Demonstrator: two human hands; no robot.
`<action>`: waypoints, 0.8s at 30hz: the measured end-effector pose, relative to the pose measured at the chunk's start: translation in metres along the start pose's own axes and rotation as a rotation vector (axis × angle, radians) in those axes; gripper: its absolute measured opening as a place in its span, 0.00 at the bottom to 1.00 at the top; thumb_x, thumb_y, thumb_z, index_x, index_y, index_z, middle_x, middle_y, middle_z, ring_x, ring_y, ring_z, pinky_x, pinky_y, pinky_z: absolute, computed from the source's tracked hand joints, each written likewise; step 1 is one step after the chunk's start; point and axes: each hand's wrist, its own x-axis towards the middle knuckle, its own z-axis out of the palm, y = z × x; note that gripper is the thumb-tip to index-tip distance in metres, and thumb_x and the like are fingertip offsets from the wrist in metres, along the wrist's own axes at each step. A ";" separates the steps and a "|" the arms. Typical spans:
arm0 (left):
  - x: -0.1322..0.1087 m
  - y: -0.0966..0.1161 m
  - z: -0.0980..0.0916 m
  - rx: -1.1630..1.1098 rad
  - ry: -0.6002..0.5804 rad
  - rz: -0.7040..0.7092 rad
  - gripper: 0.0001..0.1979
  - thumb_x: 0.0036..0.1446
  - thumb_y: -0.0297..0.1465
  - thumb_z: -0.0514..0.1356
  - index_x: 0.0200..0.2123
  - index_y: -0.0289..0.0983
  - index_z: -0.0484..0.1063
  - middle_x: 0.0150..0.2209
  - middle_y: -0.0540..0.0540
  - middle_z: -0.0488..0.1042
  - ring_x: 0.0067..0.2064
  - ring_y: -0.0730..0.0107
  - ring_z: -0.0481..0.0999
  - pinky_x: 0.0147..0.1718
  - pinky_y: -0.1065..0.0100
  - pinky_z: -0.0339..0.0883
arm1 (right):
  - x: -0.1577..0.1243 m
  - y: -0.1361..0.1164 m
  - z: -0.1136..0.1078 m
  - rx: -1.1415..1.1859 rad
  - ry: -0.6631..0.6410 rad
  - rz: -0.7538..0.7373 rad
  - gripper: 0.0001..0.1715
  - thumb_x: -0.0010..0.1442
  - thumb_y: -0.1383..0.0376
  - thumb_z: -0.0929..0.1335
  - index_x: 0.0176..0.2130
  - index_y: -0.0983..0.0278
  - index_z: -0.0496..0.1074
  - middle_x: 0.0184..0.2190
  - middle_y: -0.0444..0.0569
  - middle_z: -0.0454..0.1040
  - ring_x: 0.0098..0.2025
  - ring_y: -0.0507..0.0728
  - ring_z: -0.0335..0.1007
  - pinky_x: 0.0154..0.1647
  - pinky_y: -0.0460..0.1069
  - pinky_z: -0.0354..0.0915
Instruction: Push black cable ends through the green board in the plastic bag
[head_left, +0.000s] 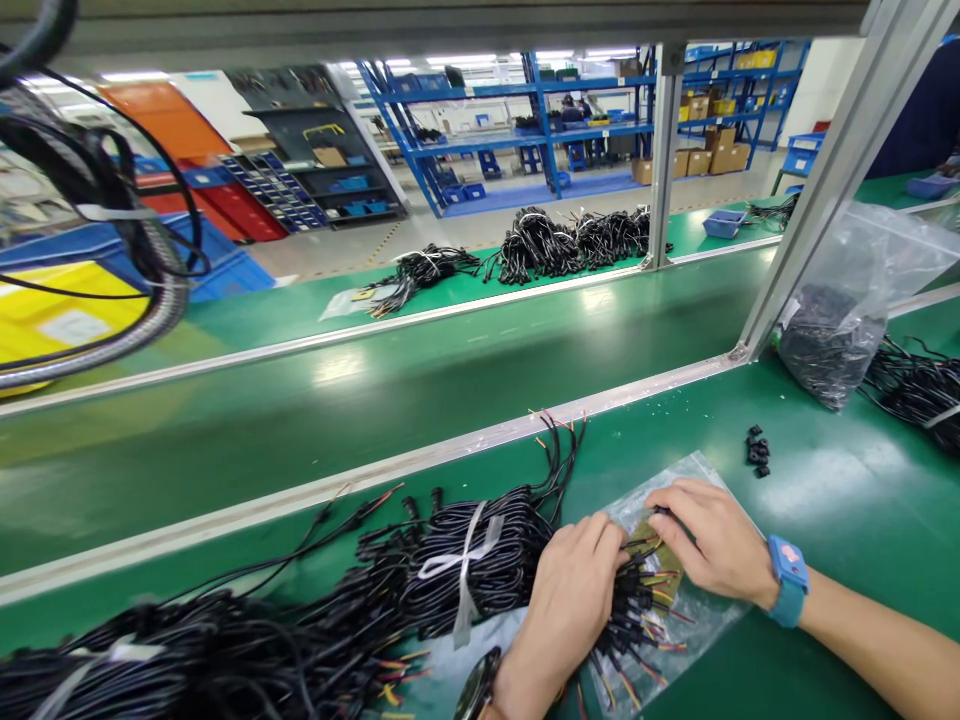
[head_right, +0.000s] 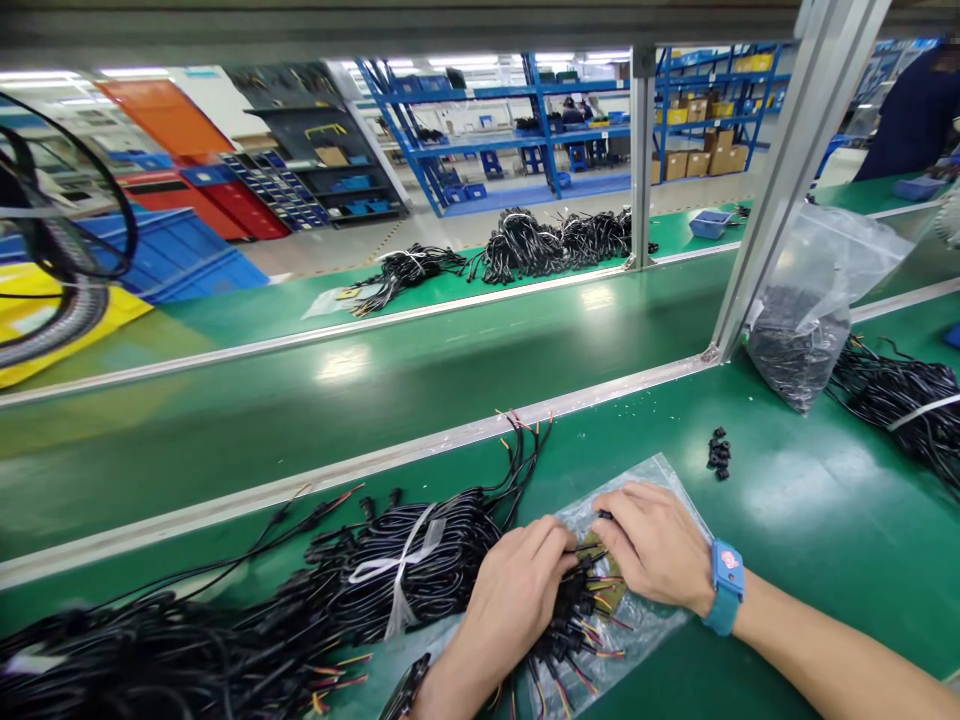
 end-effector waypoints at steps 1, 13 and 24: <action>0.000 0.000 0.000 -0.014 0.003 -0.002 0.07 0.66 0.22 0.56 0.35 0.39 0.66 0.34 0.49 0.71 0.34 0.62 0.70 0.34 0.62 0.58 | 0.000 0.000 0.001 -0.003 -0.002 0.006 0.12 0.74 0.63 0.59 0.48 0.63 0.69 0.37 0.51 0.76 0.39 0.60 0.71 0.41 0.54 0.64; 0.002 0.000 0.005 0.049 0.055 -0.020 0.11 0.67 0.24 0.55 0.29 0.39 0.66 0.25 0.50 0.71 0.28 0.63 0.70 0.30 0.62 0.55 | -0.001 -0.002 0.002 0.030 0.001 0.002 0.13 0.74 0.62 0.59 0.47 0.64 0.70 0.36 0.52 0.76 0.38 0.60 0.72 0.40 0.55 0.66; 0.002 -0.001 0.005 0.034 0.005 -0.049 0.09 0.67 0.26 0.57 0.32 0.39 0.65 0.27 0.50 0.72 0.29 0.62 0.71 0.30 0.62 0.54 | -0.002 -0.003 0.004 0.082 -0.024 0.036 0.12 0.74 0.63 0.59 0.48 0.63 0.69 0.38 0.52 0.77 0.40 0.60 0.73 0.42 0.54 0.65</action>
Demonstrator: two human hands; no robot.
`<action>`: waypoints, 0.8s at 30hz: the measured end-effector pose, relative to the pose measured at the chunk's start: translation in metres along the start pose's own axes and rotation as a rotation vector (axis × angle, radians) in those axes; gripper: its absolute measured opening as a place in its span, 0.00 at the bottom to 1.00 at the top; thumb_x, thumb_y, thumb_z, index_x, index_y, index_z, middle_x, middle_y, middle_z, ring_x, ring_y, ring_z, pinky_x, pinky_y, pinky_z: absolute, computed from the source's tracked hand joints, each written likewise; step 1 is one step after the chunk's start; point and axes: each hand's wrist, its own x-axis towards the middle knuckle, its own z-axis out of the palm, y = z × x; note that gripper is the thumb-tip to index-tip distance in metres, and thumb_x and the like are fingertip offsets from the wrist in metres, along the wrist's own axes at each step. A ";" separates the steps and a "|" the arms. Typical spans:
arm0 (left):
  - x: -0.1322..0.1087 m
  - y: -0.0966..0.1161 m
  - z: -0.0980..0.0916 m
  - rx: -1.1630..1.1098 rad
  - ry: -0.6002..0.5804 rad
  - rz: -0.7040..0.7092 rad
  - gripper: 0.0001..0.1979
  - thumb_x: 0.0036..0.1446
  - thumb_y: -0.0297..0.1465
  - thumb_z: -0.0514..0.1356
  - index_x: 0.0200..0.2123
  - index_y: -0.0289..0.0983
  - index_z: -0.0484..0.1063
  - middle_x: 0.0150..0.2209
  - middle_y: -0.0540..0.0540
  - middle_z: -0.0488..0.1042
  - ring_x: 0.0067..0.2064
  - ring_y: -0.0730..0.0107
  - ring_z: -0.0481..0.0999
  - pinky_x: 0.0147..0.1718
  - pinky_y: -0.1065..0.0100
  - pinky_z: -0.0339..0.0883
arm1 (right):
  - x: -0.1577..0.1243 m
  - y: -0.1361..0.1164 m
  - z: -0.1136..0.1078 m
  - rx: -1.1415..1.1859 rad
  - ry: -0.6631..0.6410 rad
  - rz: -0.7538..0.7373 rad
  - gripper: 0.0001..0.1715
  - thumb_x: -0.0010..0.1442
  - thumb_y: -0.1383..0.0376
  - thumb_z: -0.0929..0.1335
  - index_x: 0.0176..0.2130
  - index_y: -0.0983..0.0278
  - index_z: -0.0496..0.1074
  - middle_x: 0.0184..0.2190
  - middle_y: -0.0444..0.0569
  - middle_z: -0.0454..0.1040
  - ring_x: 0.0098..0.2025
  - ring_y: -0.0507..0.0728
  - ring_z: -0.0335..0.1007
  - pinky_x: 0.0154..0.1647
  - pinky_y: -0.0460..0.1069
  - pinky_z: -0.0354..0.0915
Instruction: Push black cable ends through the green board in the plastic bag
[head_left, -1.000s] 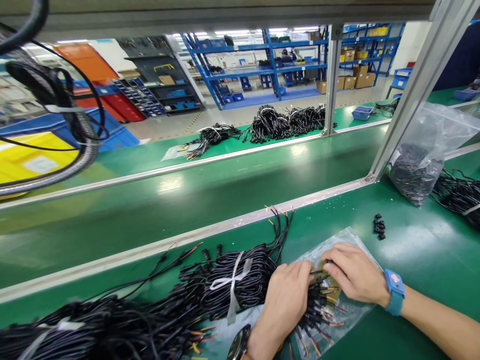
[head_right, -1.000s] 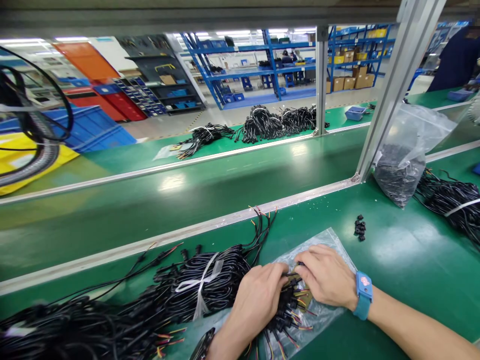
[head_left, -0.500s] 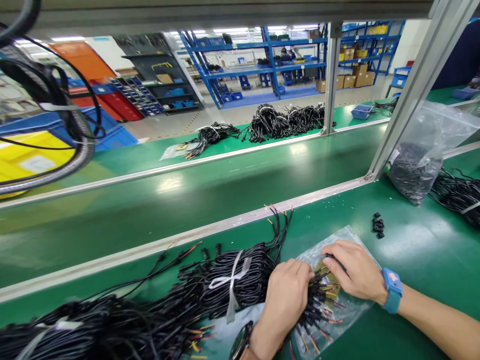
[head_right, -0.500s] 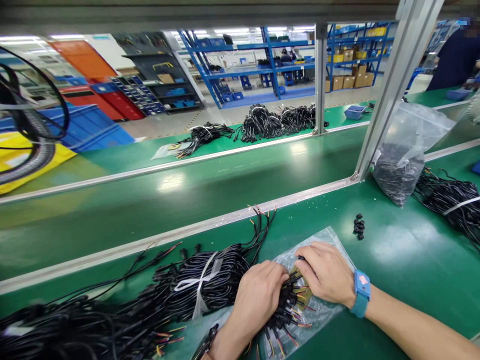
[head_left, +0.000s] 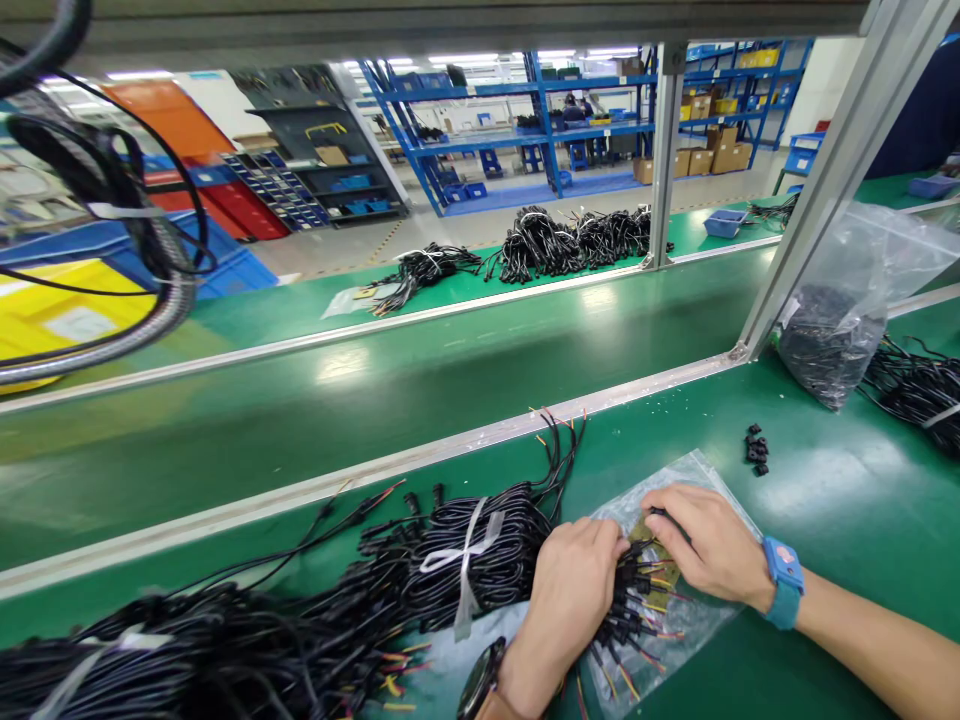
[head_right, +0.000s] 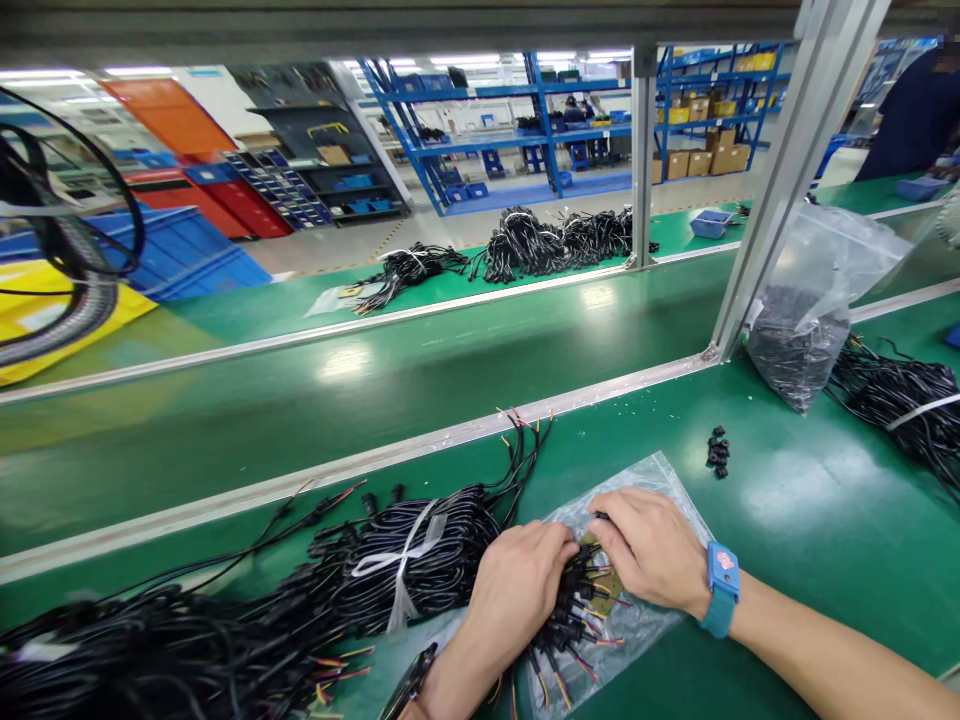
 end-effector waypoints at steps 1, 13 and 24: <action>0.000 0.000 -0.002 -0.019 -0.020 0.005 0.09 0.67 0.25 0.57 0.32 0.39 0.65 0.27 0.50 0.72 0.29 0.62 0.71 0.30 0.62 0.55 | 0.000 0.000 0.000 -0.001 -0.006 0.025 0.12 0.74 0.63 0.59 0.48 0.63 0.69 0.37 0.51 0.77 0.38 0.60 0.73 0.40 0.53 0.64; -0.007 -0.007 -0.003 -0.183 0.024 0.054 0.08 0.70 0.25 0.50 0.37 0.39 0.66 0.33 0.49 0.70 0.33 0.64 0.70 0.33 0.64 0.59 | -0.002 0.001 -0.006 -0.009 -0.173 0.095 0.15 0.75 0.58 0.58 0.44 0.60 0.69 0.27 0.43 0.73 0.25 0.55 0.66 0.31 0.50 0.55; 0.001 -0.005 -0.002 -0.078 -0.014 0.039 0.09 0.64 0.23 0.55 0.30 0.39 0.65 0.27 0.50 0.70 0.29 0.65 0.70 0.30 0.64 0.54 | -0.003 0.003 -0.002 -0.011 -0.152 0.133 0.15 0.75 0.58 0.58 0.43 0.60 0.69 0.24 0.43 0.70 0.23 0.54 0.64 0.30 0.50 0.52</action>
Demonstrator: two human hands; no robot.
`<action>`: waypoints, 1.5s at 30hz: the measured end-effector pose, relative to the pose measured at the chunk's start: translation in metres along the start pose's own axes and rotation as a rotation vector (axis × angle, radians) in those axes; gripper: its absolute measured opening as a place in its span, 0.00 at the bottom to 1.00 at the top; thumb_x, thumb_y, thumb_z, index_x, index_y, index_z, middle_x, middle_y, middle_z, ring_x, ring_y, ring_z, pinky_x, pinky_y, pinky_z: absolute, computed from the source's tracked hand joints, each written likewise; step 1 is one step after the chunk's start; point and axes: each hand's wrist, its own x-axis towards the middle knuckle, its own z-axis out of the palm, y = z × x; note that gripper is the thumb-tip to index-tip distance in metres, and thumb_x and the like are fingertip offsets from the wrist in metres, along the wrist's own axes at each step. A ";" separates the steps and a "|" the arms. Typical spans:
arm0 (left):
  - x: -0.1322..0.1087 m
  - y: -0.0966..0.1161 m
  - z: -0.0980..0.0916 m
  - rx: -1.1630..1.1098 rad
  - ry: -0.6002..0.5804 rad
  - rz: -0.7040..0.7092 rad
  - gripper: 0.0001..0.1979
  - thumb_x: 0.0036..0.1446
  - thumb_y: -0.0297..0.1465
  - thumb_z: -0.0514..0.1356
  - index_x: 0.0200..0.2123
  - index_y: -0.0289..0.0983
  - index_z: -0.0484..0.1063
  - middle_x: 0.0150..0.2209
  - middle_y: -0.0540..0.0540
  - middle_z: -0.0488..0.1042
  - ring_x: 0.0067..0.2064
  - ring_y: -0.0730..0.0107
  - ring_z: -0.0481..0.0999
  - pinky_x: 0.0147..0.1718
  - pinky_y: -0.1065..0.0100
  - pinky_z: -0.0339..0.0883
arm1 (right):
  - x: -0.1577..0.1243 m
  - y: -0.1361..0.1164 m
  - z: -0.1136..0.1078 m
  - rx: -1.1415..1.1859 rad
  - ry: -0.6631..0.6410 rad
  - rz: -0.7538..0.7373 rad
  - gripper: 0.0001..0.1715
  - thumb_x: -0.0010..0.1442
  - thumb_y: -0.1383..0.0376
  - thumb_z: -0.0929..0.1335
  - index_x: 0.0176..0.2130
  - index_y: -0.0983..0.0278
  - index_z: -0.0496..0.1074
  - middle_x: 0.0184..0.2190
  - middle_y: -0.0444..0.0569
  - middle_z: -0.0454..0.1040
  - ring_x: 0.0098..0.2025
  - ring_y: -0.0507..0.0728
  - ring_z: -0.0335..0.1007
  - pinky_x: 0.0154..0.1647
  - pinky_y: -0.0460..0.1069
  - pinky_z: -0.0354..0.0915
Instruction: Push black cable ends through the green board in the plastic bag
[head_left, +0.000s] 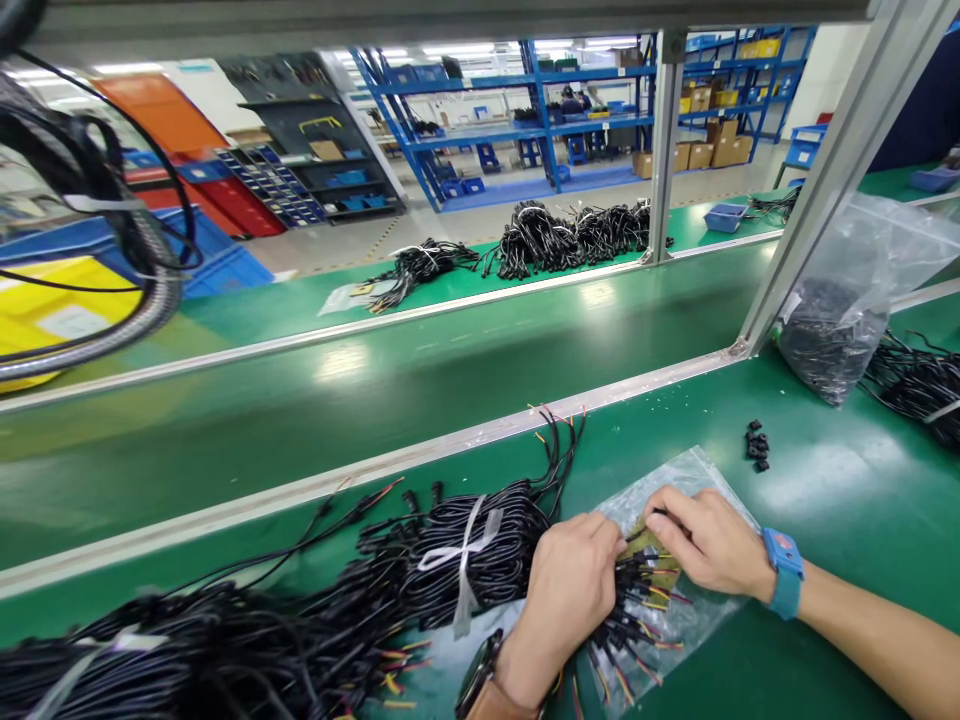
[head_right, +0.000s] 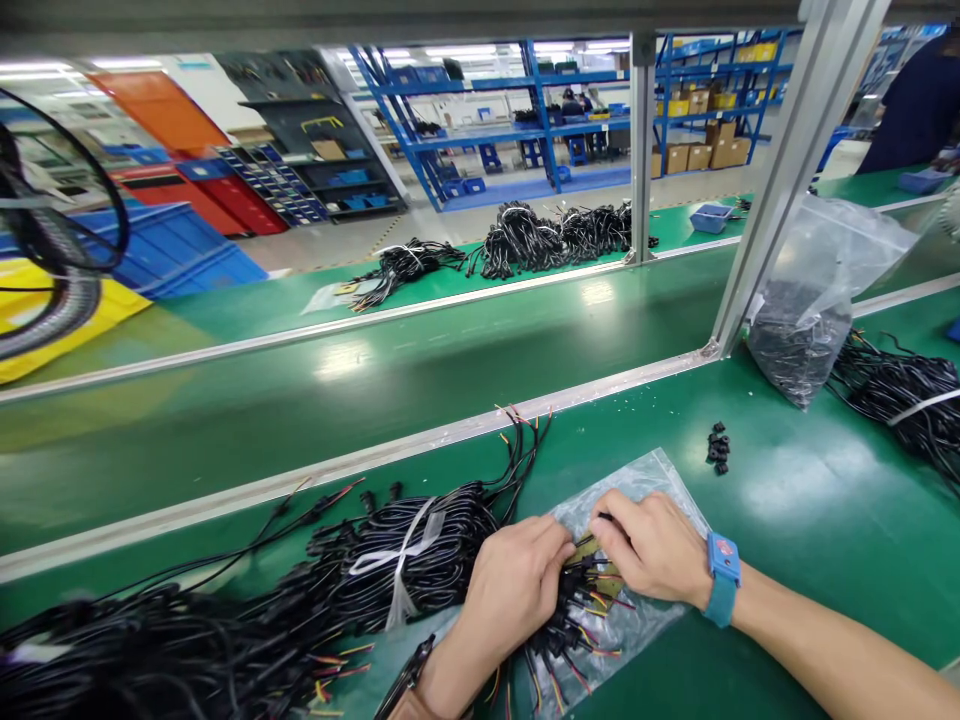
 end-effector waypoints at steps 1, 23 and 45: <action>0.001 0.000 -0.001 0.013 -0.011 -0.006 0.10 0.64 0.24 0.55 0.29 0.39 0.65 0.27 0.50 0.71 0.29 0.65 0.71 0.29 0.63 0.53 | 0.000 0.000 0.000 -0.004 0.004 0.001 0.16 0.75 0.58 0.58 0.43 0.61 0.69 0.25 0.44 0.71 0.24 0.55 0.64 0.30 0.50 0.52; -0.001 0.004 0.000 0.006 -0.003 -0.045 0.10 0.69 0.27 0.53 0.32 0.39 0.64 0.29 0.50 0.71 0.31 0.64 0.71 0.31 0.63 0.54 | 0.007 0.002 -0.005 0.083 0.226 -0.057 0.07 0.72 0.66 0.62 0.46 0.61 0.70 0.37 0.47 0.73 0.37 0.56 0.71 0.39 0.51 0.63; -0.013 0.007 0.007 -0.256 0.343 -0.102 0.09 0.69 0.26 0.54 0.34 0.39 0.66 0.28 0.50 0.69 0.30 0.68 0.70 0.35 0.66 0.62 | 0.011 0.008 -0.001 0.427 0.294 0.195 0.12 0.71 0.57 0.65 0.46 0.62 0.71 0.37 0.49 0.74 0.38 0.57 0.71 0.41 0.52 0.68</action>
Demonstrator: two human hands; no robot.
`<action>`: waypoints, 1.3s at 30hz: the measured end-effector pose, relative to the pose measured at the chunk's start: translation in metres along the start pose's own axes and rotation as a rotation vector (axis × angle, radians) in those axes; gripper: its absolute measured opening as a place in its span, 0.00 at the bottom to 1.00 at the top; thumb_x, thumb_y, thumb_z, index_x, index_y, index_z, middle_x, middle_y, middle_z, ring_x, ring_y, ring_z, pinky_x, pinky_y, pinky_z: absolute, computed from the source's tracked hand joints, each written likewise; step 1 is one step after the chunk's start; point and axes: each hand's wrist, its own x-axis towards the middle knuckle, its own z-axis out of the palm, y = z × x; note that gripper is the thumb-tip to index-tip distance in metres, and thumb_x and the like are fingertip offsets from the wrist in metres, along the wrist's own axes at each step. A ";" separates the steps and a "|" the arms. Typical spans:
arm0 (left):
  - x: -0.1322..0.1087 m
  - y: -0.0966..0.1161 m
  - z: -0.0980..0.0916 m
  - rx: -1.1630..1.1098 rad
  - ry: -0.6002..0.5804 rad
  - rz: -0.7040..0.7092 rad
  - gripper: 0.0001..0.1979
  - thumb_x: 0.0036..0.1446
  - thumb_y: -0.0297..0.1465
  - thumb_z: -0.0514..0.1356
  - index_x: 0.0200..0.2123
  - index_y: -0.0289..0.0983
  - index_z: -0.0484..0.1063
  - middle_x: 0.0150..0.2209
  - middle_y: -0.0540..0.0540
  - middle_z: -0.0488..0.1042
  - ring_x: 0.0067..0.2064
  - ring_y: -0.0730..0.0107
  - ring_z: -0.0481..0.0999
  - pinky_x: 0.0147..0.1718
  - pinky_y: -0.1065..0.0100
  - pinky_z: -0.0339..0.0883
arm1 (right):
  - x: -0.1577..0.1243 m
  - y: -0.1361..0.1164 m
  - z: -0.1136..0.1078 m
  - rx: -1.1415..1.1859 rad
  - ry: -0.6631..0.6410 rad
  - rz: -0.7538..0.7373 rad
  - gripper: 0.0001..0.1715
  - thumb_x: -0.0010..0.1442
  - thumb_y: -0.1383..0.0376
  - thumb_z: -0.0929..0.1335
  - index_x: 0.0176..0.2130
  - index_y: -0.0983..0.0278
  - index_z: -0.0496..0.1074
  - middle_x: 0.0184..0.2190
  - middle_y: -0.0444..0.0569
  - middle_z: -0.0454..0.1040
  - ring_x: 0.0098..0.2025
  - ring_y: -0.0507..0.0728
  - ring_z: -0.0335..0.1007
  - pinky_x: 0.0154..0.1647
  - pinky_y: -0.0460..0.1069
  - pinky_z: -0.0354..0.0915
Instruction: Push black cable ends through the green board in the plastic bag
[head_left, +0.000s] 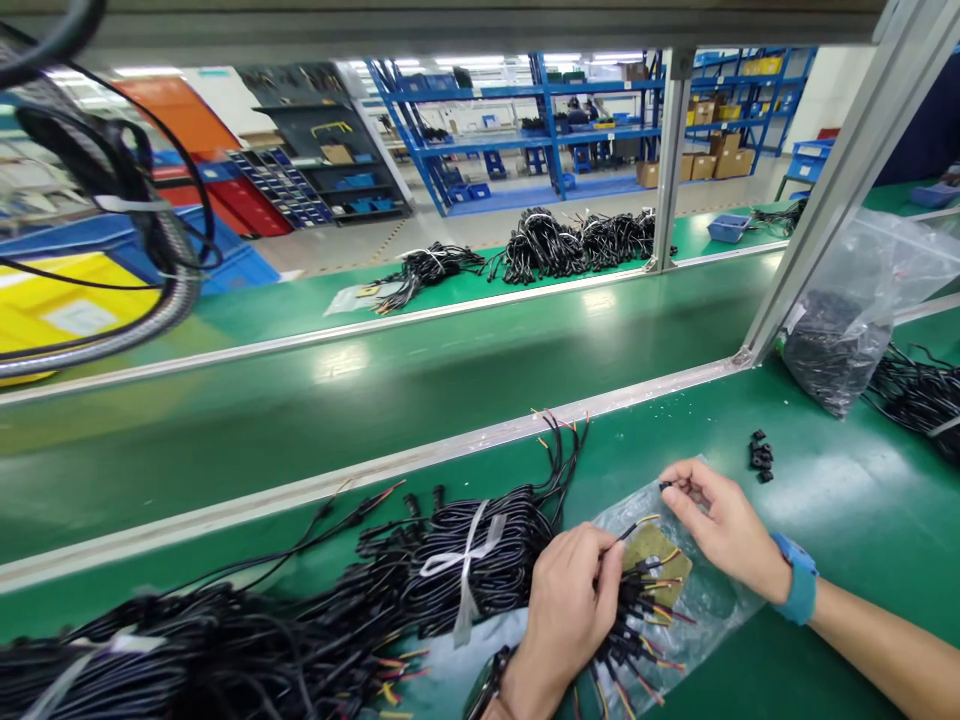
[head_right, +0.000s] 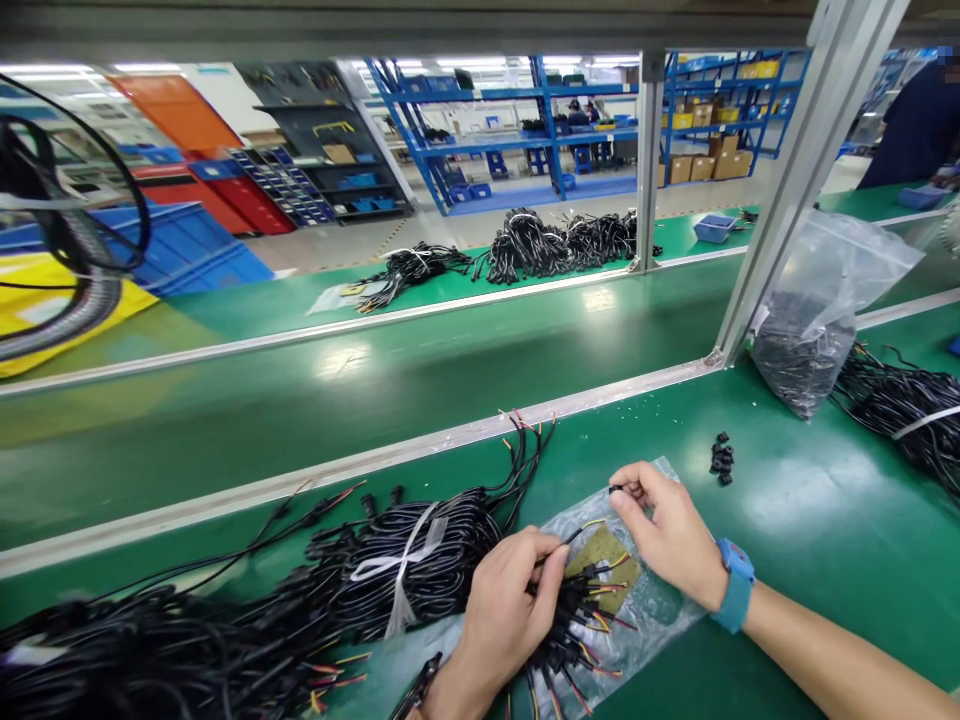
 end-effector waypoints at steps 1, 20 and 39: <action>-0.001 0.000 0.001 -0.019 0.036 -0.006 0.09 0.69 0.26 0.54 0.34 0.39 0.66 0.27 0.51 0.68 0.30 0.69 0.69 0.35 0.67 0.62 | 0.001 0.001 0.001 0.078 -0.010 0.049 0.14 0.70 0.55 0.66 0.46 0.63 0.71 0.36 0.49 0.74 0.37 0.56 0.71 0.39 0.52 0.69; -0.001 -0.001 0.002 -0.026 0.107 0.005 0.08 0.68 0.26 0.55 0.34 0.39 0.67 0.26 0.50 0.70 0.29 0.70 0.72 0.36 0.67 0.68 | 0.000 -0.008 0.004 0.535 -0.225 0.261 0.25 0.63 0.46 0.72 0.44 0.65 0.70 0.33 0.47 0.75 0.29 0.51 0.69 0.32 0.49 0.68; 0.007 -0.013 -0.003 0.029 0.112 0.147 0.07 0.65 0.30 0.56 0.40 0.42 0.74 0.34 0.46 0.81 0.35 0.63 0.82 0.37 0.67 0.75 | 0.004 -0.011 0.007 -0.147 -0.255 -0.310 0.07 0.67 0.67 0.67 0.46 0.63 0.72 0.41 0.51 0.78 0.43 0.57 0.75 0.48 0.51 0.71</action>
